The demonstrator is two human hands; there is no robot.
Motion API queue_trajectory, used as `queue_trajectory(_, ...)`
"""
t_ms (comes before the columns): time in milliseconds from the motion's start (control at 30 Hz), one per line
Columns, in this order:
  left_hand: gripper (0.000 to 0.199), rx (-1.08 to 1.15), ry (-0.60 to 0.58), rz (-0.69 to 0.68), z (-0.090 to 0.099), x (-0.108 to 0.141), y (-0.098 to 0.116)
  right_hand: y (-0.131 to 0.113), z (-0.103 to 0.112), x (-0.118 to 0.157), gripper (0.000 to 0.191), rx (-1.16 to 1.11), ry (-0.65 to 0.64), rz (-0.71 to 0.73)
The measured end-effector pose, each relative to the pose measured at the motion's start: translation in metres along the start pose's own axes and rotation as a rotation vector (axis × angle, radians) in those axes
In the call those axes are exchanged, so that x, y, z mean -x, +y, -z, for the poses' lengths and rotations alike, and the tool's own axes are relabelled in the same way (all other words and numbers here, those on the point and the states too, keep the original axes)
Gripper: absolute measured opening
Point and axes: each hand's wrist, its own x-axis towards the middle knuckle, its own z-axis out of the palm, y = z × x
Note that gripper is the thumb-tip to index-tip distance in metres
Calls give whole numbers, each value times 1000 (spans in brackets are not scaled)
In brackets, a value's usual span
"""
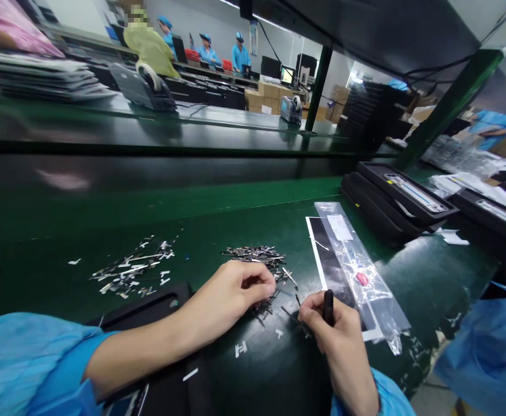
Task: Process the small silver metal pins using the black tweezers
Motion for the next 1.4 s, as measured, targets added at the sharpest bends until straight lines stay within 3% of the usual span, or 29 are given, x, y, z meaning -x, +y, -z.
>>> queue_trajectory(67, 14, 10, 8, 4, 1, -1, 0, -1, 1, 1, 18, 56, 12, 37)
queue_trajectory(167, 15, 25, -21, 0, 0, 1, 1, -6, -1, 6, 17, 129, 54, 209)
queue_trajectory(267, 14, 41, -81, -29, -2, 5, 1, -13, -7, 10, 14, 162, -30, 321)
queue_trajectory(367, 8, 87, -120, -43, -4, 10, 2, -16, -10, 10, 20, 148, -153, 265)
queue_trajectory(500, 16, 200, -136, -15, -3, 10, 2, -14, -5, 10, 27, 50, -104, 170)
queue_trajectory(600, 7, 243, -164, 11, -1, 9, 3, -12, -2, 11, 24, 17, -77, 165)
queue_trajectory(800, 9, 271, -159, 66, 1, 10, 6, -11, -3, 12, 20, 44, 11, 274)
queue_trajectory(1200, 12, 6, -150, -50, -5, 15, 5, -32, 0, 9, 11, 264, -189, 470)
queue_trajectory(1400, 11, -12, -183, -21, -6, 16, 3, -32, 0, 8, 11, 336, -228, 511)
